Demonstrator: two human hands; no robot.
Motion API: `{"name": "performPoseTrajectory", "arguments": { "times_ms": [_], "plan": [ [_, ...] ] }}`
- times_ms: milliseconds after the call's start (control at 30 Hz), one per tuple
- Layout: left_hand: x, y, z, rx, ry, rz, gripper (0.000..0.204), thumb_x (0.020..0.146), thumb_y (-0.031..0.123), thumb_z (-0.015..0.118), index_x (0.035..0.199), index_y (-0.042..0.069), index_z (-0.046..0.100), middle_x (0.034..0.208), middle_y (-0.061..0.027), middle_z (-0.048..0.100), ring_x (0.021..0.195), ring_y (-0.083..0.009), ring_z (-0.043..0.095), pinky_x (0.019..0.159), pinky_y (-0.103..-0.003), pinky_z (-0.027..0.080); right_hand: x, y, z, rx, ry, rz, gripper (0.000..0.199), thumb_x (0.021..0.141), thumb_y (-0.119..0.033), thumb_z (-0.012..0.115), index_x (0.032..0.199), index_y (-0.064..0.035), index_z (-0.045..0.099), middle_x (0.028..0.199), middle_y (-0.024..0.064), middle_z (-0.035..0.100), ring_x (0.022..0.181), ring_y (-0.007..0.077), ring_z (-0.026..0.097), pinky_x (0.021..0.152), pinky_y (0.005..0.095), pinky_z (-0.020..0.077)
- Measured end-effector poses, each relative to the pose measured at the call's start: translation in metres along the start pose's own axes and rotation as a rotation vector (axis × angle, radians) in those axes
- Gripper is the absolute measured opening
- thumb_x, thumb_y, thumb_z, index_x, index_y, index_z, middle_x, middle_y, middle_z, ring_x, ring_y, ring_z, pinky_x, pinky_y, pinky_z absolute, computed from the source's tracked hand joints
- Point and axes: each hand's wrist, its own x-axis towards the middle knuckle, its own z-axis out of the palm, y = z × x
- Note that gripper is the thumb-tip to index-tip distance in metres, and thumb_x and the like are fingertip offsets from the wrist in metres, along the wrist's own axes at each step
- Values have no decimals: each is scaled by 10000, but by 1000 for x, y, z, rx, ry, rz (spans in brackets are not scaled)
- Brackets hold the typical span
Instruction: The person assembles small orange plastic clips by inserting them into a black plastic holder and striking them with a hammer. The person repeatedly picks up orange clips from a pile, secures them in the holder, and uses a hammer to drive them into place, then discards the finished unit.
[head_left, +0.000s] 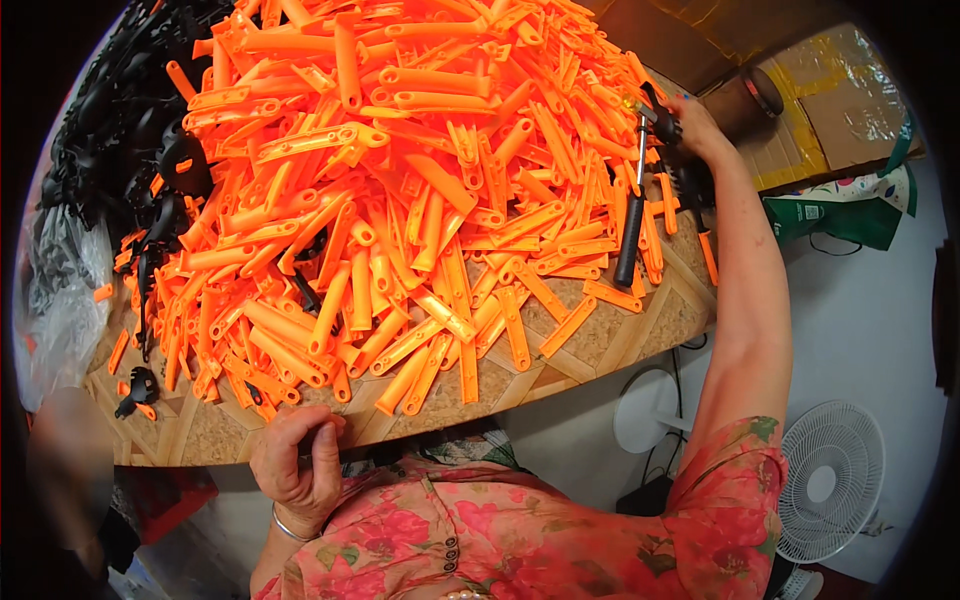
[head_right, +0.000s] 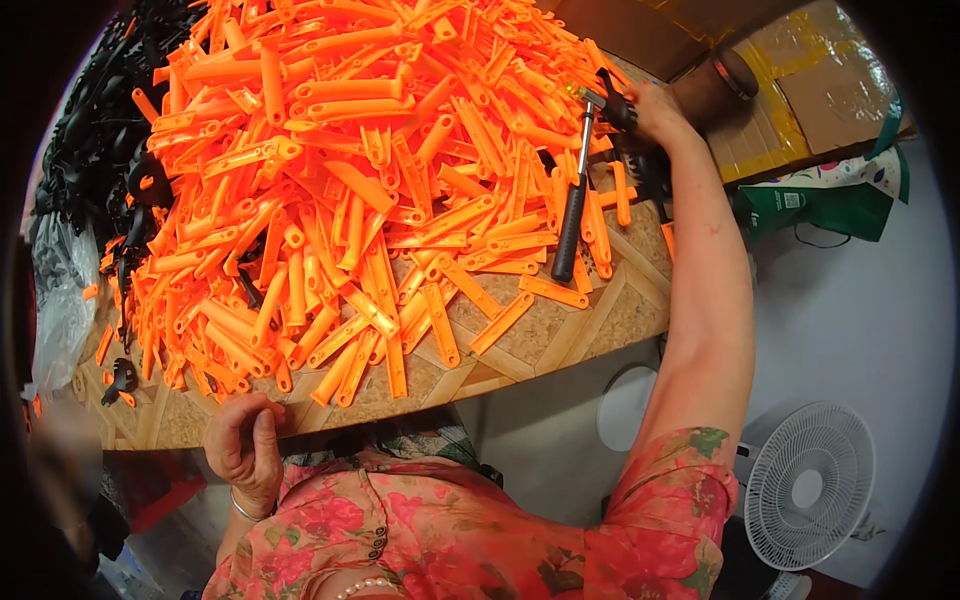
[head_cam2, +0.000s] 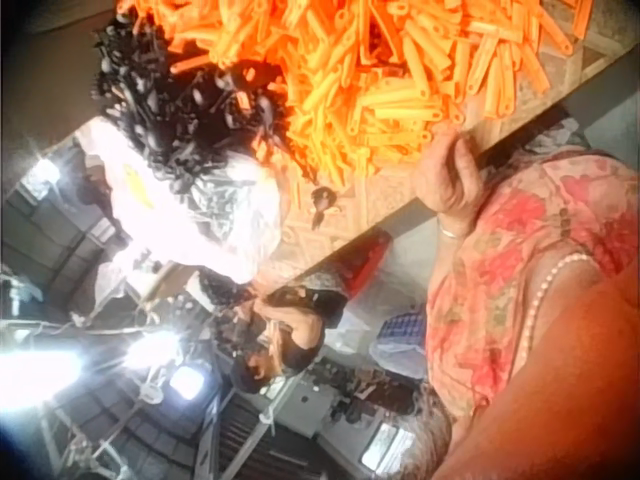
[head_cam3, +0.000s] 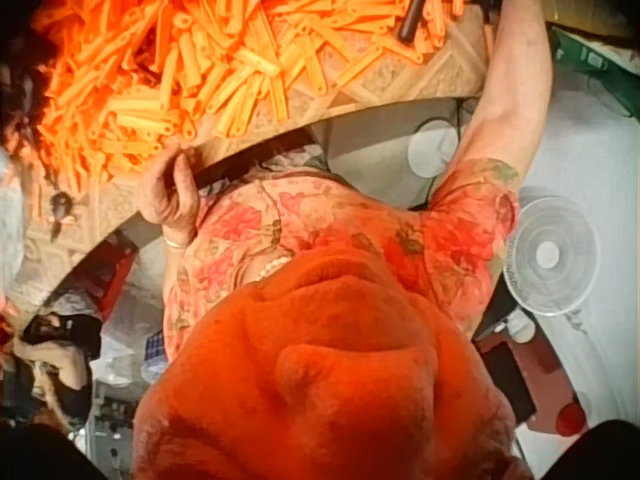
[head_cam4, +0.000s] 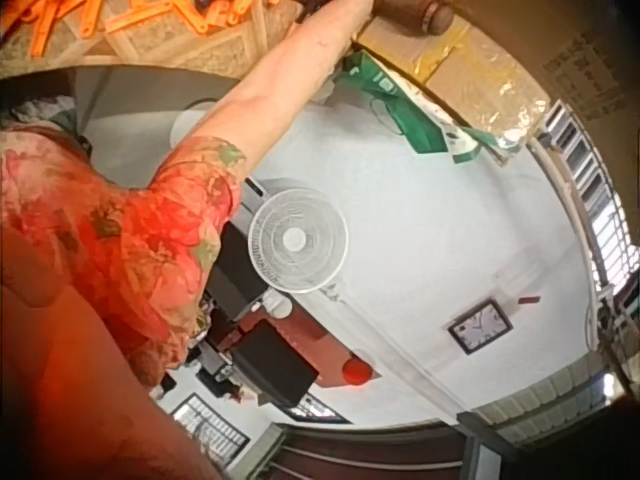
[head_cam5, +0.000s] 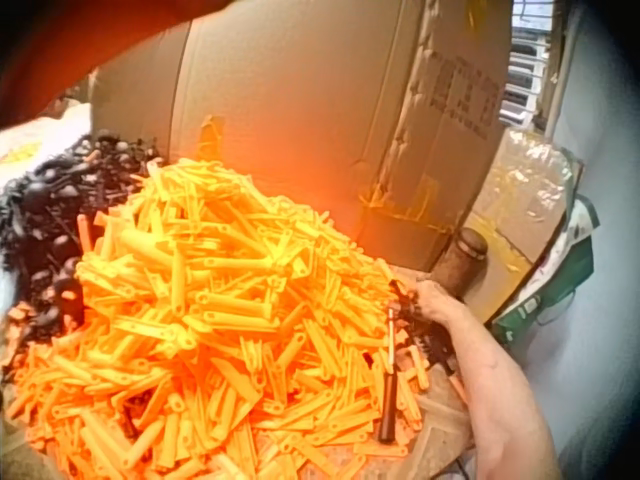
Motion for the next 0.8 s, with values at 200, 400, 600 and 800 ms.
{"name": "performPoseTrajectory", "arguments": {
  "times_ms": [200, 400, 600, 800],
  "plan": [
    [-2, 1, 3, 1, 26, -18, 147, 857, -65, 632, 992, -9, 620, 706, -88, 648, 612, -162, 624, 562, -249, 469, 12, -84, -25, 791, 92, 78, 423, 887, -118, 639, 1303, -84, 571, 984, 73, 694, 862, 121, 613, 814, 277, 493],
    [-7, -2, 5, -51, 44, -19, 147, 863, -69, 622, 998, -12, 619, 710, -94, 646, 617, -159, 632, 566, -247, 477, -53, -75, -31, 434, 511, -22, 481, 922, -88, 583, 1395, -107, 503, 1181, 107, 672, 1006, 173, 657, 891, 309, 500],
    [-11, -7, 7, -92, 68, -4, 135, 866, -62, 630, 993, -16, 626, 725, -91, 649, 619, -152, 635, 574, -248, 483, -157, -121, 2, 66, 428, -118, 408, 846, -18, 566, 1247, -80, 605, 1194, 104, 616, 1086, 285, 590, 945, 381, 461],
    [-14, -7, 2, -99, 18, 29, 136, 925, -28, 601, 1058, -20, 631, 820, -53, 647, 724, -98, 635, 667, -217, 508, -175, -157, 14, 36, 432, 22, 359, 842, -49, 560, 1188, -90, 645, 1214, 72, 599, 1134, 283, 526, 957, 391, 409]
  ]
}}
